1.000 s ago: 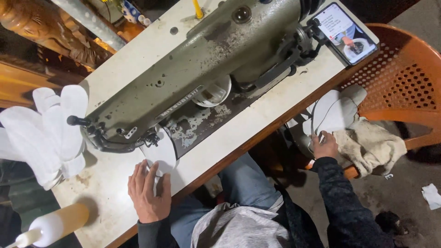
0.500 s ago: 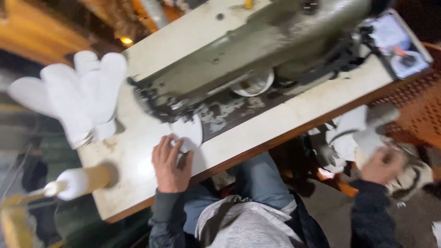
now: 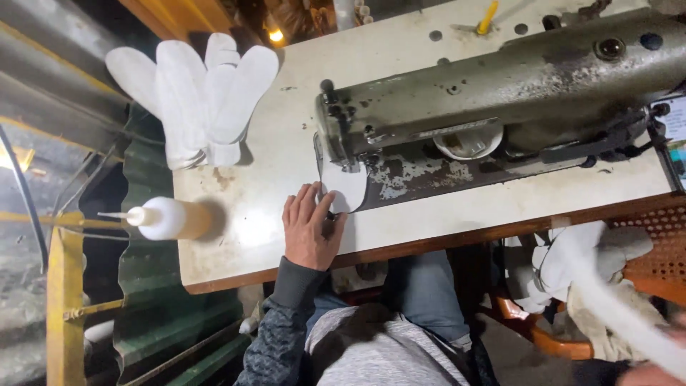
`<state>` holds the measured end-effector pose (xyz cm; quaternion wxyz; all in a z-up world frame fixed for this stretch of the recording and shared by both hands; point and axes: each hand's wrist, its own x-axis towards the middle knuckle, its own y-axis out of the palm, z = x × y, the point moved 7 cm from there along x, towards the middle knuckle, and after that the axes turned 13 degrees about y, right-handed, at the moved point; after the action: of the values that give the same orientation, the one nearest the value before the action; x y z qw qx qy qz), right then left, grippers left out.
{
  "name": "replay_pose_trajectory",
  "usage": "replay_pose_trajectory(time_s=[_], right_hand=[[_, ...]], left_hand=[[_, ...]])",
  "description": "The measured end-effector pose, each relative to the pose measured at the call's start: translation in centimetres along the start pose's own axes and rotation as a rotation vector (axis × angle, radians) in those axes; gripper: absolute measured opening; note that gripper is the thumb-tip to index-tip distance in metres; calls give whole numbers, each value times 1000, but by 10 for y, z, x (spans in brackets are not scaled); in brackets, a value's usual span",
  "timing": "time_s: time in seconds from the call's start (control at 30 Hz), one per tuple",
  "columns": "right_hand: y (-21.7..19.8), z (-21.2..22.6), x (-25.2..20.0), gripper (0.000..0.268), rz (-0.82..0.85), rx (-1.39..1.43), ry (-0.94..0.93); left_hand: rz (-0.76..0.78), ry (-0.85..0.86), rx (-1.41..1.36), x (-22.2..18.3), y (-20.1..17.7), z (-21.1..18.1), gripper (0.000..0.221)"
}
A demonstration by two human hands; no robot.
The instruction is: The person is preparing and sewing shoe insoles using an industrial sewing machine and a squeeze bottle of liquid.
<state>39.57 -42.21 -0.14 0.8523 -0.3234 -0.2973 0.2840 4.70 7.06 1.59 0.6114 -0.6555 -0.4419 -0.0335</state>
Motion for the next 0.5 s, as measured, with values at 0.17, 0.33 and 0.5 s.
replay_pose_trajectory(time_s=[0.17,0.33,0.5], right_hand=[[82,262,93,23,178,153,-305],[147,395,106,12,183,385,-753],[188,390,90,19,256,413,-714]], left_hand=[[32,64,-91,7,-19,-7,38],[94,226,-201,-10,-17,-4,76],[144,397,-248,-11,-31,-24,51]])
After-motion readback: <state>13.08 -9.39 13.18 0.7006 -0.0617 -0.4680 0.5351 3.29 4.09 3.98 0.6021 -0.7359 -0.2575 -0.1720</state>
